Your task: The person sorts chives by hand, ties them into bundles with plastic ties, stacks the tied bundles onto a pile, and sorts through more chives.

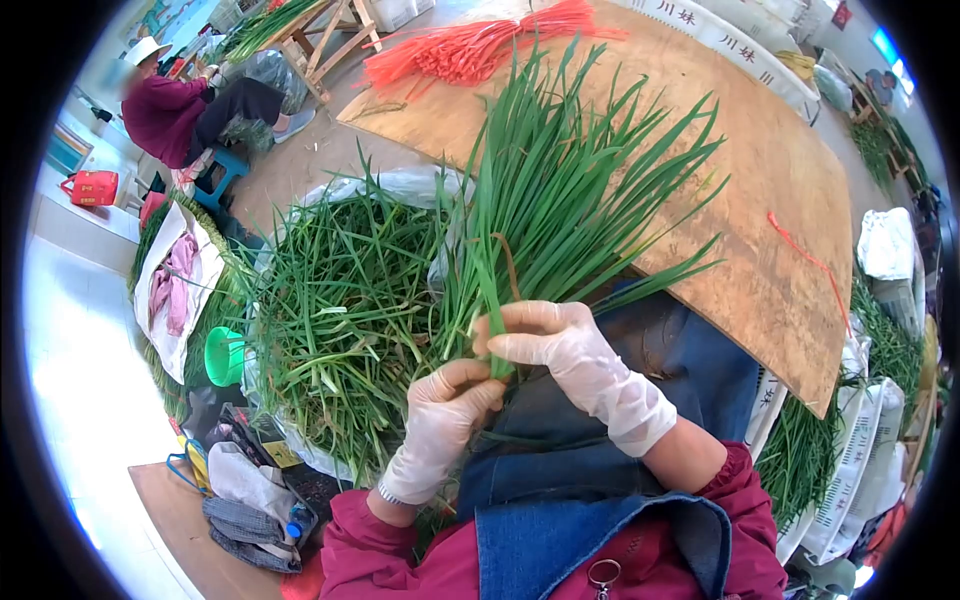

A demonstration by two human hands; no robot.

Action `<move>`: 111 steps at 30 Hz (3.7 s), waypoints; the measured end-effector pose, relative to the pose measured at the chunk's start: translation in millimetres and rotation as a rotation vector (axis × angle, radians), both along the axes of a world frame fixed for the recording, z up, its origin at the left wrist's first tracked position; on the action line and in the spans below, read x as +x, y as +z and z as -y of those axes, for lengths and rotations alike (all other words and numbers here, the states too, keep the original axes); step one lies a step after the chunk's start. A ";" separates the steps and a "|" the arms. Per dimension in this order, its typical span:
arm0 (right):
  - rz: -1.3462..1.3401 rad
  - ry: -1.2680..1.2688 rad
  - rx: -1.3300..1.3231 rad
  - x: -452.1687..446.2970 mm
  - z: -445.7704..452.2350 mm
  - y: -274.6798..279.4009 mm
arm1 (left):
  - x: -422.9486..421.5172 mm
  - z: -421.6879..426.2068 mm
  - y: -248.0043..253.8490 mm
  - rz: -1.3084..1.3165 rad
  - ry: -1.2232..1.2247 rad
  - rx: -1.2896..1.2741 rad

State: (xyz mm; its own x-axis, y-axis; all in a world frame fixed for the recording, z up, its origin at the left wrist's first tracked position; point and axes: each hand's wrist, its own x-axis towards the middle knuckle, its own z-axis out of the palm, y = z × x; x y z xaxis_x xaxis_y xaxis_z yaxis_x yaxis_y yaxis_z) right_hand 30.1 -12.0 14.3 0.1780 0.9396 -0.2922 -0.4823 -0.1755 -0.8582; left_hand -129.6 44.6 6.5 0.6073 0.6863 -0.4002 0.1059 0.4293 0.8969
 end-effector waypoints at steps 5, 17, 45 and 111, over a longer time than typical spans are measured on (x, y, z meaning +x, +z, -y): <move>0.114 -0.203 0.150 27.8 34.8 37.7 | -3.9 -26.8 0.2 0.015 -0.020 0.268; -0.490 -0.590 -0.085 44.7 92.7 -34.9 | 23.5 -27.4 -64.5 -0.303 -0.091 0.531; -0.246 -0.576 -0.309 45.8 87.8 -45.0 | 85.1 -47.7 -71.6 -0.308 -0.084 0.714; -0.204 -0.444 -0.295 -12.1 -16.8 -20.4 | -30.7 -35.9 7.9 0.247 -0.073 0.122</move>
